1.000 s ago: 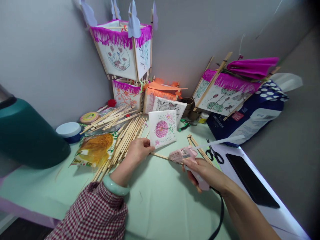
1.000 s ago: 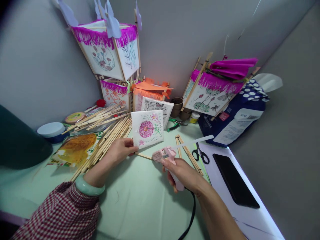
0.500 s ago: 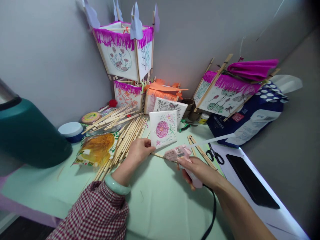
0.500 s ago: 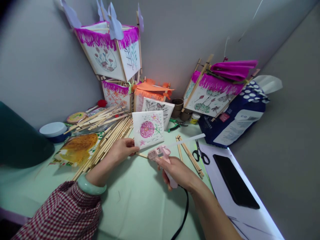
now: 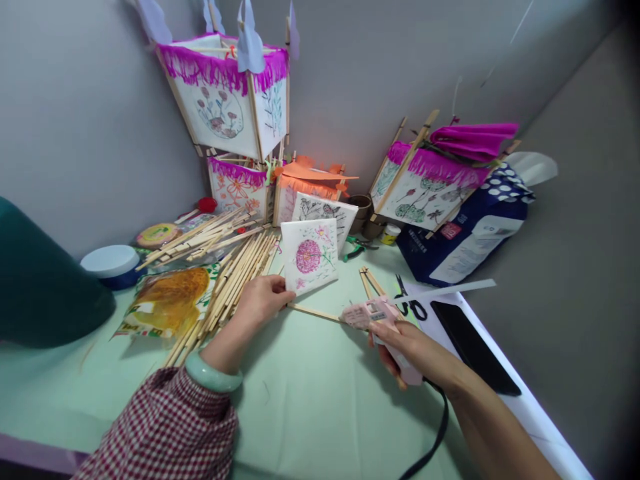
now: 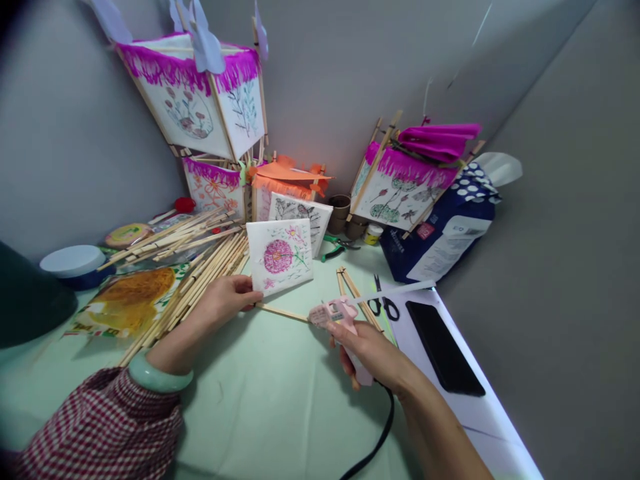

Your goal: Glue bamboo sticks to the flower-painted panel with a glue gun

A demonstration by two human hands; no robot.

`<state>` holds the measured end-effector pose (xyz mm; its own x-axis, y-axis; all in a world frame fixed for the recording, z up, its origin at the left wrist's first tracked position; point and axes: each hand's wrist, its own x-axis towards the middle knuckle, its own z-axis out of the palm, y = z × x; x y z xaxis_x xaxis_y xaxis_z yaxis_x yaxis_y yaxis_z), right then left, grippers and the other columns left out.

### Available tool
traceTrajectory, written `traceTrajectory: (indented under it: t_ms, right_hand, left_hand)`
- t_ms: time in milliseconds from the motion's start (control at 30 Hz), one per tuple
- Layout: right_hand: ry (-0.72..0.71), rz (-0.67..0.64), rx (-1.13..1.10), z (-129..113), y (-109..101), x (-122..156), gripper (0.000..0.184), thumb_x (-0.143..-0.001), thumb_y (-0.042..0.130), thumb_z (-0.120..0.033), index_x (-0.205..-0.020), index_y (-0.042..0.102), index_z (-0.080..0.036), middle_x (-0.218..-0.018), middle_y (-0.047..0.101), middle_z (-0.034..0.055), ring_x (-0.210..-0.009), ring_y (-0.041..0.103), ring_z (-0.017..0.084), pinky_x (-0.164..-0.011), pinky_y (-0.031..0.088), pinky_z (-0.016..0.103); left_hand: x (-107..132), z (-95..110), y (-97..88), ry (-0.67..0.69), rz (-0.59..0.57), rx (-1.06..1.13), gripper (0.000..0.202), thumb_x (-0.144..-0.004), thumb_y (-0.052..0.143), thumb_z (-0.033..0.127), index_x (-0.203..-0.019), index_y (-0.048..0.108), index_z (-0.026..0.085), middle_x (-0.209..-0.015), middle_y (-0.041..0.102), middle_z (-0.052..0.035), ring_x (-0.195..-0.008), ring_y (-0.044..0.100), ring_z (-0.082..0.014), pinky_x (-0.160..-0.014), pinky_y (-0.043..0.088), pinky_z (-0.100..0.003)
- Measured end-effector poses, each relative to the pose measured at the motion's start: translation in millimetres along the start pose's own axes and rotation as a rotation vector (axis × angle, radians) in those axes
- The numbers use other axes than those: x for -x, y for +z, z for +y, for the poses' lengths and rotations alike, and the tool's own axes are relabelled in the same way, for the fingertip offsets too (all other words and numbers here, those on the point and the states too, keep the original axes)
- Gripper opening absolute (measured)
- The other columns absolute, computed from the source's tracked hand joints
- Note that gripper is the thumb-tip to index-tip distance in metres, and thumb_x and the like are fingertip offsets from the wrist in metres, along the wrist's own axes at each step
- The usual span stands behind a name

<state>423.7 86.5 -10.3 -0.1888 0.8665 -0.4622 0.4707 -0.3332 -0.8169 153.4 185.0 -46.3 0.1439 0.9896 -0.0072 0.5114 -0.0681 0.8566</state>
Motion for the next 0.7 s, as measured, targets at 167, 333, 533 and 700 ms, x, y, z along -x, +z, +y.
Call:
traceTrajectory:
  t_ms: [167,333,533,700]
  right_hand:
    - [0.014,0.025,-0.031,6,-5,7,0.049,-0.092,0.044,-0.066,-0.081,0.054,-0.02,-0.052,0.055,-0.0028,-0.037,0.051,0.01,-0.042,0.032,0.023]
    - [0.03,0.038,-0.058,17,-12,11,0.049,-0.092,0.045,-0.066,-0.083,0.055,-0.019,-0.053,0.055,-0.0034,-0.037,0.05,0.009,-0.04,0.032,0.022]
    - [0.071,0.156,-0.163,25,-15,21,0.047,-0.087,0.055,-0.064,-0.087,0.058,-0.017,-0.061,0.059,-0.0004,-0.044,0.054,0.01,-0.044,0.037,0.022]
    - [0.067,0.199,-0.239,27,-14,30,0.037,-0.086,0.061,-0.053,-0.083,0.061,-0.016,-0.072,0.063,0.0043,-0.055,0.057,0.012,-0.049,0.041,0.025]
  left_hand:
    - [-1,-3,1.1,-0.013,0.013,0.009,0.016,-0.067,0.066,0.035,-0.064,0.068,0.02,-0.063,0.068,-0.0026,-0.063,0.06,-0.0189,-0.056,0.04,-0.027]
    - [-4,-7,1.4,-0.03,0.002,0.01,0.019,-0.066,0.067,0.038,-0.069,0.07,0.02,-0.063,0.068,-0.002,-0.063,0.062,-0.0192,-0.056,0.041,-0.027]
    - [-7,-13,2.1,-0.017,-0.002,0.028,0.019,-0.066,0.068,0.038,-0.068,0.069,0.019,-0.064,0.068,-0.0029,-0.062,0.061,-0.0192,-0.055,0.04,-0.027]
    - [-6,-11,2.2,-0.015,0.01,0.042,0.018,-0.066,0.07,0.038,-0.065,0.069,0.02,-0.062,0.067,-0.0025,-0.061,0.06,-0.0191,-0.054,0.04,-0.027]
